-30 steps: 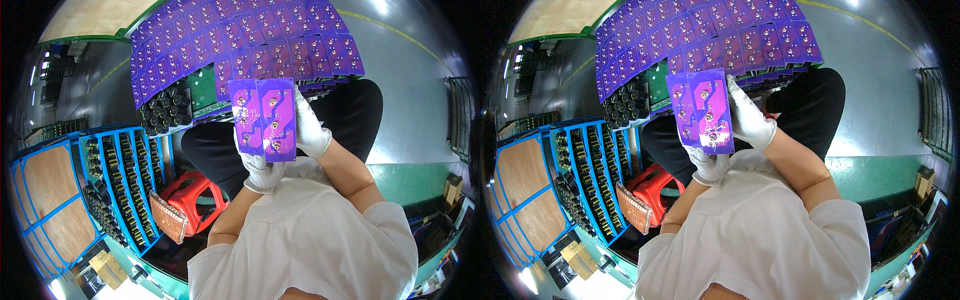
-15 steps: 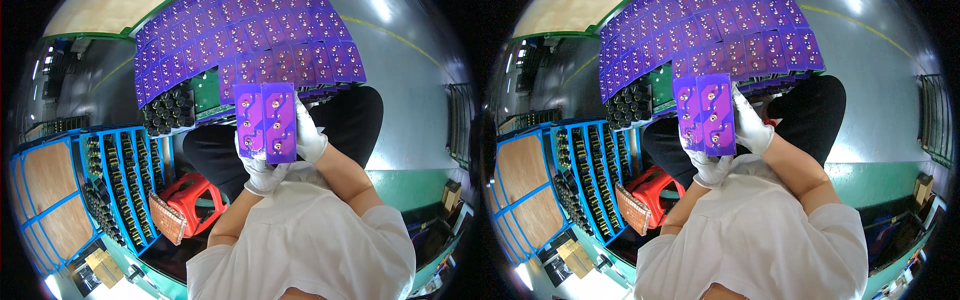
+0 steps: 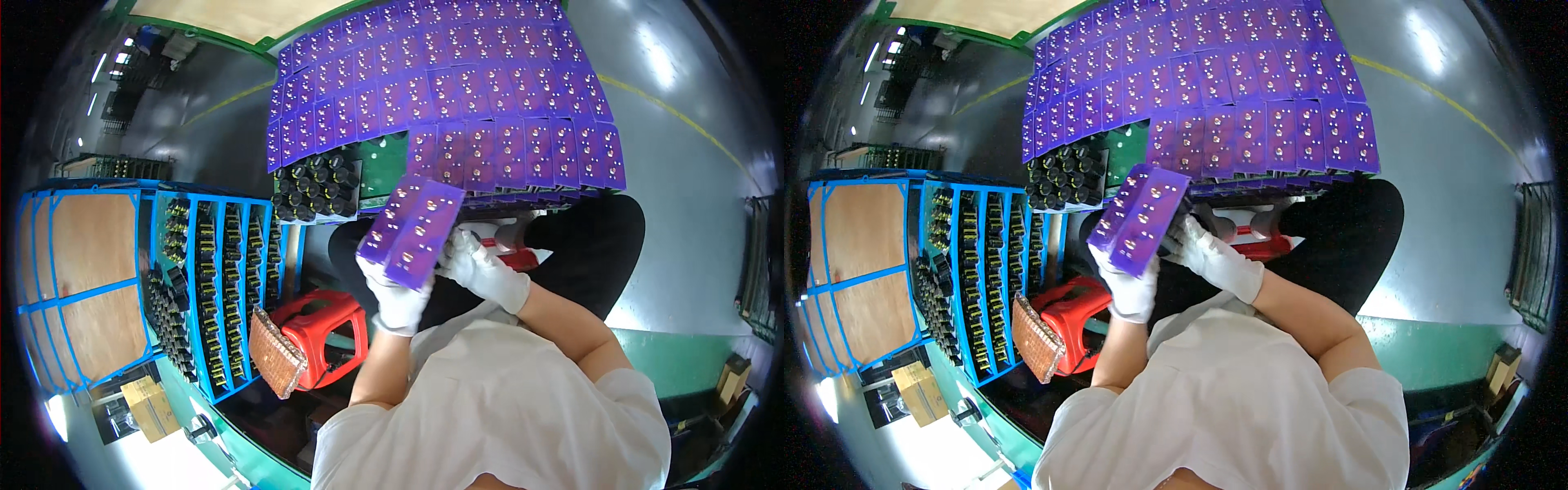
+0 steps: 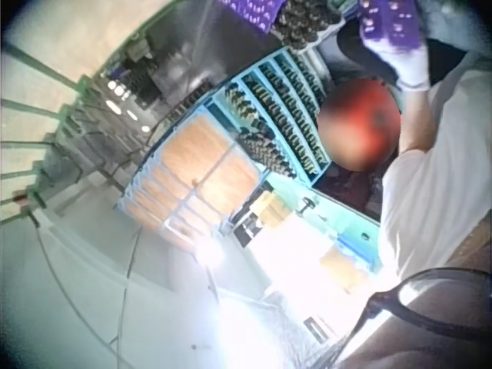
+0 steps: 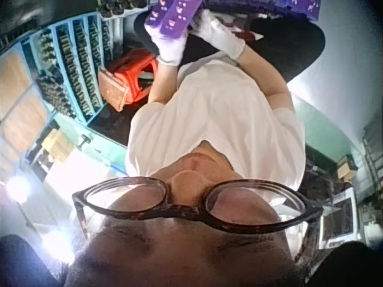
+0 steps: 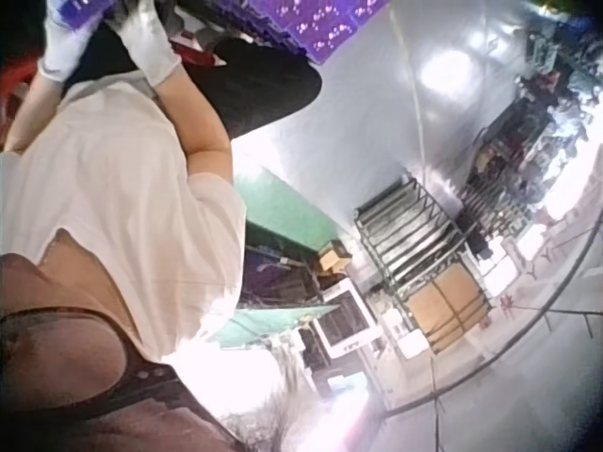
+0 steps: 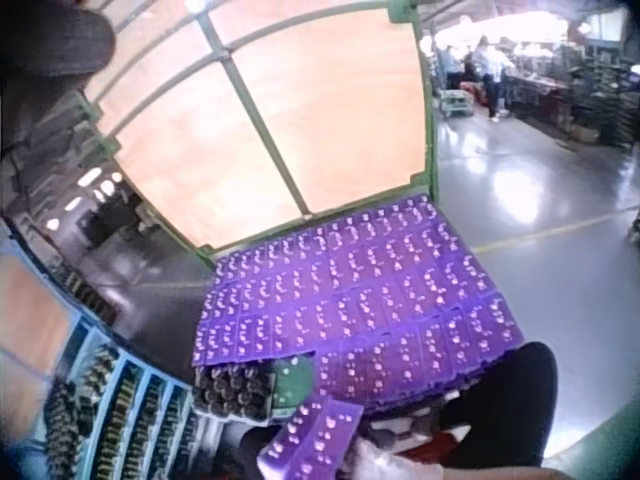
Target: The person sits on a low stool and repeatedly picks up purple trays containing small electronic components. They remove the components from the trays and place them into slots on a blue rack. The person then stacks the empty purple trays on a green surface.
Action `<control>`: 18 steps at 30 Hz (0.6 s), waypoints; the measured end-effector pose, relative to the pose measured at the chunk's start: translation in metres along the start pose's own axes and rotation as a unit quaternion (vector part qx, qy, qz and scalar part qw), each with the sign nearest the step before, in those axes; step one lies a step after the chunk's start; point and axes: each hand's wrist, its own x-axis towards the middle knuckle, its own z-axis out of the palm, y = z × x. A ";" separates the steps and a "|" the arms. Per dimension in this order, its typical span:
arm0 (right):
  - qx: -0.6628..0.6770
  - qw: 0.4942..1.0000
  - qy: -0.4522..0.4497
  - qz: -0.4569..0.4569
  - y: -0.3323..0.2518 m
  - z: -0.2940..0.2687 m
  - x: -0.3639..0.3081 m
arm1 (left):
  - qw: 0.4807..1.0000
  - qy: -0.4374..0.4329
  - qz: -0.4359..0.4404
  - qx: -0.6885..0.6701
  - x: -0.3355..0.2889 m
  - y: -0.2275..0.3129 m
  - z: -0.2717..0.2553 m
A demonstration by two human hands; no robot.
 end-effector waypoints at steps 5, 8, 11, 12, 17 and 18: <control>-0.039 0.998 -0.036 0.034 -0.009 -0.007 -0.002 | 0.932 -0.238 0.099 0.254 0.082 0.005 -0.061; -0.076 0.996 -0.038 0.023 -0.016 -0.009 -0.005 | 0.865 -0.342 -0.089 0.355 0.124 0.021 -0.058; -0.118 0.993 -0.024 0.014 -0.025 0.000 -0.011 | 0.780 -0.497 -0.063 0.375 0.169 -0.009 -0.037; -0.118 0.993 -0.010 0.014 -0.027 0.000 -0.012 | 0.741 -0.568 -0.055 0.354 0.188 -0.016 -0.022; -0.104 0.994 -0.020 0.026 -0.029 -0.010 -0.020 | 0.591 -0.642 -0.259 0.415 0.230 -0.053 0.036; -0.104 0.994 -0.031 0.015 -0.030 -0.012 -0.024 | 0.570 -0.634 -0.276 0.443 0.234 -0.047 0.048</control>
